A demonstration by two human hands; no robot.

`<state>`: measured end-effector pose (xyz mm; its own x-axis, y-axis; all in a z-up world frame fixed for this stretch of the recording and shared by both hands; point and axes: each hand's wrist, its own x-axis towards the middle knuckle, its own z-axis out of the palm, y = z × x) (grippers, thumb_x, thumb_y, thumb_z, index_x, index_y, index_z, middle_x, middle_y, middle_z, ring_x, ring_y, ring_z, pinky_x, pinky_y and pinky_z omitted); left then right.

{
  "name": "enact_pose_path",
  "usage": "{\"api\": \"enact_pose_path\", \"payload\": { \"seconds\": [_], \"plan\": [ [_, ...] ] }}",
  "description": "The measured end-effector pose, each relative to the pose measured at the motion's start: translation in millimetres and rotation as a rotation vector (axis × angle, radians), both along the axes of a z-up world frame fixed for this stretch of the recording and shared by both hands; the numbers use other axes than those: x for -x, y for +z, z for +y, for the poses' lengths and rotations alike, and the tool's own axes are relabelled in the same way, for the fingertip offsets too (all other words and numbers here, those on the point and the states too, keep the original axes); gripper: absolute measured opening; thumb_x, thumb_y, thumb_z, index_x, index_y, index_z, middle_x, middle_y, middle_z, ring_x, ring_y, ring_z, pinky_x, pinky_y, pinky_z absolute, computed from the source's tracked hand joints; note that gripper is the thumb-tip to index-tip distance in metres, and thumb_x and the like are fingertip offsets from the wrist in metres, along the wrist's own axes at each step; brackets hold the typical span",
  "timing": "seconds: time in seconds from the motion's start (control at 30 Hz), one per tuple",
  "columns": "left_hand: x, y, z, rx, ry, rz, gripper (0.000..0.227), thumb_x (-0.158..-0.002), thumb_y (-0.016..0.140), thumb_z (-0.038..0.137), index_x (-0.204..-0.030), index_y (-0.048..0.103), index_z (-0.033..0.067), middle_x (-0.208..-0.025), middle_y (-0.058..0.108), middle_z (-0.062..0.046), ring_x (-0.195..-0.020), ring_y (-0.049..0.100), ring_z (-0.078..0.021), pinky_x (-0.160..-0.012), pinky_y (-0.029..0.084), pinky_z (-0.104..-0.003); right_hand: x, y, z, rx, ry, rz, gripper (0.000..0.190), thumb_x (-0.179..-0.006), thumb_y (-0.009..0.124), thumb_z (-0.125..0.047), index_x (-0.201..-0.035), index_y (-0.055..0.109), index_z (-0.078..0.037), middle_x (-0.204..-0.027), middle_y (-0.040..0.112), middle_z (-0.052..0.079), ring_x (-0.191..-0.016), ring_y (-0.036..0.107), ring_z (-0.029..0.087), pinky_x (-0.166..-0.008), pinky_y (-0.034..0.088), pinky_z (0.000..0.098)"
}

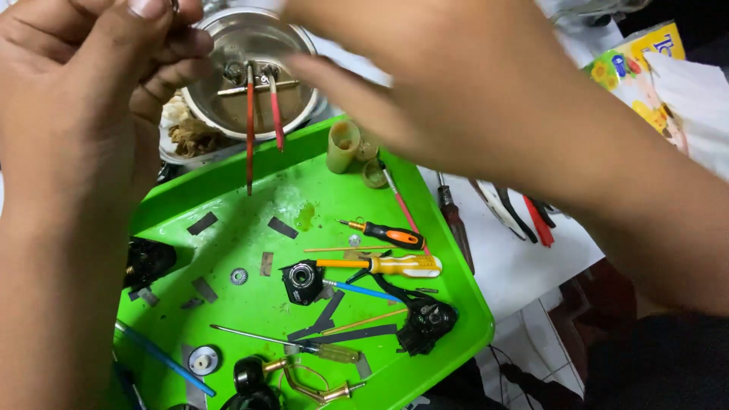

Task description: The person cleans small fishing reel parts by hand, using a white cloth to wipe them after dipping them into a metal bowl of liquid. The workspace is a white table with a green tray containing various tools and disassembled reel components.

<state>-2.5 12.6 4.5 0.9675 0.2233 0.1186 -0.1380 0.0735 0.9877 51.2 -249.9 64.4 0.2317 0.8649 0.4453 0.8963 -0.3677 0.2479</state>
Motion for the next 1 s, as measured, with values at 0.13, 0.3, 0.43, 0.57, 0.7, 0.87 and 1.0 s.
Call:
{"api": "enact_pose_path", "payload": {
  "seconds": [0.13,0.3,0.43,0.57,0.7,0.87,1.0],
  "plan": [
    [-1.3,-2.7,4.8,0.055,-0.027,-0.030,0.009,-0.105,0.076,0.015,-0.098,0.070,0.0144,-0.099,0.075,-0.003,-0.087,0.077,-0.0100,-0.081,0.071,-0.019,35.2,-21.0,-73.4,0.040,-0.298,0.337,0.017,-0.104,0.081,-0.016,-0.104,0.069,-0.004,-0.086,0.068,0.008,-0.079,0.067,0.029,-0.063,0.043,0.0440],
    [-7.3,-5.1,4.3,0.104,-0.005,-0.026,0.014,-0.098,0.081,0.009,-0.093,0.069,0.0129,-0.096,0.077,-0.005,-0.081,0.078,-0.0116,-0.077,0.072,-0.021,51.0,-99.9,-122.6,0.186,-0.753,0.731,0.025,-0.091,0.069,-0.029,-0.107,0.070,-0.010,-0.092,0.075,0.014,-0.079,0.070,0.036,-0.073,0.053,0.0484],
    [-12.6,-10.3,5.4,0.152,-0.003,-0.020,0.018,-0.093,0.083,0.007,-0.099,0.067,0.0128,-0.095,0.077,-0.005,-0.079,0.078,-0.0128,-0.071,0.066,-0.018,55.6,-140.3,-140.6,0.202,-0.853,0.764,0.031,-0.090,0.067,-0.030,-0.115,0.063,-0.013,-0.099,0.073,0.016,-0.092,0.069,0.040,-0.080,0.052,0.0501],
    [-14.7,-11.9,5.5,0.178,0.022,-0.015,0.019,-0.092,0.080,0.009,-0.109,0.071,0.0104,-0.100,0.077,-0.004,-0.088,0.077,-0.0115,-0.084,0.070,-0.020,55.0,-139.2,-139.5,0.196,-0.852,0.767,0.032,-0.090,0.064,-0.026,-0.119,0.057,-0.014,-0.102,0.072,0.016,-0.093,0.069,0.042,-0.079,0.053,0.0531],
    [-19.8,-22.0,9.7,0.319,-0.052,-0.063,0.020,-0.094,0.078,0.005,-0.113,0.073,0.0069,-0.103,0.077,-0.010,-0.087,0.076,-0.0169,-0.086,0.068,-0.025,51.6,-95.7,-129.2,-0.007,-0.867,0.881,0.048,-0.084,0.072,-0.023,-0.132,0.065,-0.019,-0.096,0.078,0.002,-0.082,0.071,0.020,-0.080,0.052,0.0352],
    [-22.6,-31.9,10.3,0.414,-0.170,-0.110,0.025,-0.090,0.079,0.006,-0.114,0.072,0.0049,-0.109,0.075,-0.012,-0.098,0.074,-0.0174,-0.097,0.065,-0.028,54.4,-33.7,-90.9,-0.455,-0.674,0.921,0.034,-0.086,0.076,-0.006,-0.120,0.075,-0.001,-0.101,0.076,0.008,-0.081,0.063,0.011,-0.077,0.052,0.0247],
    [-22.6,-37.1,7.7,0.431,-0.181,-0.117,0.028,-0.089,0.078,0.003,-0.115,0.072,0.0017,-0.108,0.076,-0.013,-0.095,0.075,-0.0202,-0.092,0.066,-0.032,41.8,-13.9,-33.2,-0.890,-0.266,0.983,0.018,-0.102,0.060,0.007,-0.117,0.052,0.003,-0.116,0.069,0.022,-0.097,0.073,0.027,-0.086,0.065,0.0309]
  ]
}}
